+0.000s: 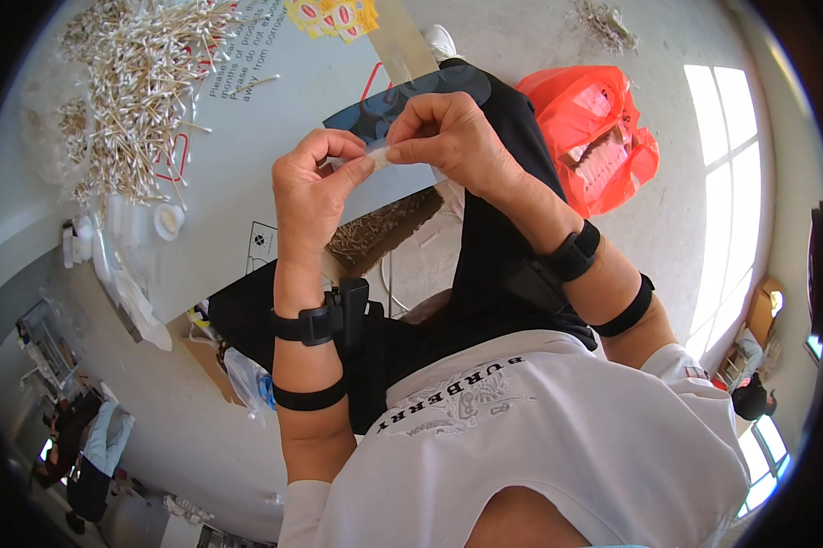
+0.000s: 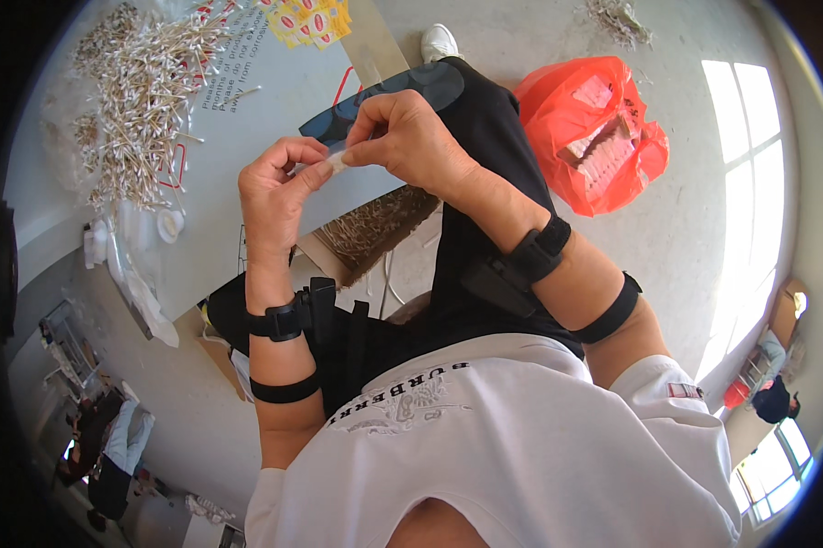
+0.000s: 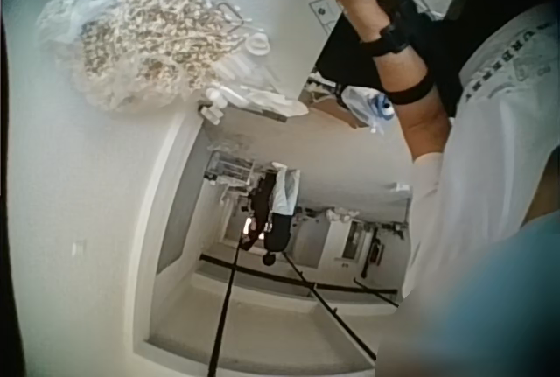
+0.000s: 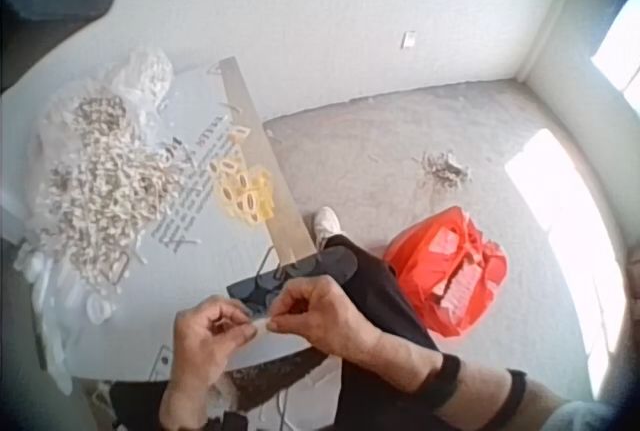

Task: The recorder is seen counting and packaging cotton swabs into small plastic containers and then putting them into a larger plastic bag.

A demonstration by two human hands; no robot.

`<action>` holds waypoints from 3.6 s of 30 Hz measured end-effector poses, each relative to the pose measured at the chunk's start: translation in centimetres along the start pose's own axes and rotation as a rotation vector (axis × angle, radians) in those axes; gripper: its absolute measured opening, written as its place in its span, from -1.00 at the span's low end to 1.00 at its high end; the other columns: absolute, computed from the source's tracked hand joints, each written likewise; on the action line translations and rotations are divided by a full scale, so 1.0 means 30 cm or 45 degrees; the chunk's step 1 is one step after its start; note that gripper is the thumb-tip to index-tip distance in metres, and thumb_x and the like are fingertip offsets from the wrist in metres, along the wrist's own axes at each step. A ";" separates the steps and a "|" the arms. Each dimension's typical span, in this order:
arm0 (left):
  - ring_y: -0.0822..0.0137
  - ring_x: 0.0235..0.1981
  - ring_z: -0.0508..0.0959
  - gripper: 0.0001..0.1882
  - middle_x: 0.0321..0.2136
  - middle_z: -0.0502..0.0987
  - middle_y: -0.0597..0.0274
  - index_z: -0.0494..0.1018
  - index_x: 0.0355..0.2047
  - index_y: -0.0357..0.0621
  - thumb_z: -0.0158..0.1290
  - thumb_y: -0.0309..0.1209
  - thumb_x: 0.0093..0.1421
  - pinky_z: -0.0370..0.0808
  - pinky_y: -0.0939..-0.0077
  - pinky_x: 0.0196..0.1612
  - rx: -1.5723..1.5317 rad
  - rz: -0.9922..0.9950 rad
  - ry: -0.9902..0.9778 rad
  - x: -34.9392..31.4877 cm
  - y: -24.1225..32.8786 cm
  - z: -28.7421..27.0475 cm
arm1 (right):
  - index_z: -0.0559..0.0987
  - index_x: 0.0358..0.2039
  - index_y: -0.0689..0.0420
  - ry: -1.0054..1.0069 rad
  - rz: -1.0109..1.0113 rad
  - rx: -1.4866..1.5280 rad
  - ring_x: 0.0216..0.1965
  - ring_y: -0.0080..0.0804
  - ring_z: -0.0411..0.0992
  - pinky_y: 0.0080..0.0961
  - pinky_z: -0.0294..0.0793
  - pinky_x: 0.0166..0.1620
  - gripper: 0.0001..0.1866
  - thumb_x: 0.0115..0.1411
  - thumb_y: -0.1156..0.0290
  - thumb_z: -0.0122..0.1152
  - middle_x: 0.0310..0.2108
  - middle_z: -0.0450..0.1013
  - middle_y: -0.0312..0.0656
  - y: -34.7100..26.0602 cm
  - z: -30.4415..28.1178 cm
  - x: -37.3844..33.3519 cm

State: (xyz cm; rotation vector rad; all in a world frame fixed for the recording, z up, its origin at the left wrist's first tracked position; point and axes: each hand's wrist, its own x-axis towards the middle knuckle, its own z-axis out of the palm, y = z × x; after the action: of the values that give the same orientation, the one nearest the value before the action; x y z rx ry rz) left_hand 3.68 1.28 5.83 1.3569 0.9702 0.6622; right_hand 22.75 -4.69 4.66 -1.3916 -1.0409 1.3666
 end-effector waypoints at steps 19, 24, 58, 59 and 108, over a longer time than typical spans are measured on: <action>0.13 -0.22 0.52 -0.67 -0.27 0.51 0.19 0.49 -0.39 -0.24 0.30 -0.62 -0.23 0.44 0.22 -0.11 1.121 0.709 -0.069 -0.171 -0.067 0.024 | 0.56 -0.45 0.28 0.357 0.051 0.152 -0.45 -0.73 0.36 -0.70 0.38 -0.38 -0.94 0.06 0.61 0.29 -0.51 0.46 -0.38 0.109 -0.025 -0.143; 0.02 0.28 0.26 -0.24 0.25 0.28 -0.01 0.29 0.20 -0.24 0.31 -0.33 -0.01 0.22 0.13 0.28 1.369 0.561 -0.069 -0.192 -0.069 0.045 | 0.58 -0.40 0.25 0.326 0.167 0.257 -0.49 -0.71 0.34 -0.72 0.31 -0.41 -0.97 0.12 0.60 0.27 -0.51 0.46 -0.38 0.108 -0.046 -0.170; 0.42 -0.30 0.52 -0.67 -0.28 0.53 0.29 0.49 -0.25 -0.20 0.31 -0.61 -0.05 0.49 0.54 -0.25 0.313 0.432 0.252 -0.162 0.085 0.081 | 0.64 -0.28 0.17 0.234 -0.374 -0.043 -0.53 -0.63 0.24 -0.63 0.26 -0.45 -0.74 -0.06 0.62 0.38 -0.44 0.34 -0.33 -0.036 0.104 -0.135; 0.42 -0.30 0.52 -0.67 -0.28 0.53 0.29 0.49 -0.25 -0.20 0.31 -0.61 -0.05 0.49 0.54 -0.25 0.314 0.433 0.254 -0.169 0.096 0.078 | 0.64 -0.27 0.16 0.207 -0.398 -0.053 -0.54 -0.64 0.23 -0.63 0.24 -0.46 -0.72 -0.07 0.63 0.37 -0.43 0.33 -0.34 -0.055 0.102 -0.143; 0.30 -0.46 0.50 -0.78 -0.46 0.51 0.21 0.47 -0.39 -0.27 0.10 -0.68 -0.11 0.44 0.50 -0.38 0.538 0.689 0.088 -0.220 0.261 0.023 | 0.60 -0.19 0.20 -0.089 -0.537 -0.153 -0.41 -0.71 0.32 -0.73 0.28 -0.36 -0.74 0.06 0.55 0.38 -0.37 0.47 -0.34 -0.214 0.055 -0.217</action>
State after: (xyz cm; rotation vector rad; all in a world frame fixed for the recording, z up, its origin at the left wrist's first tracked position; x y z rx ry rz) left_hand 2.23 -3.66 14.70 2.0176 0.8238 0.9460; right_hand 21.02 -9.38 12.50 -1.1296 -1.3911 1.0600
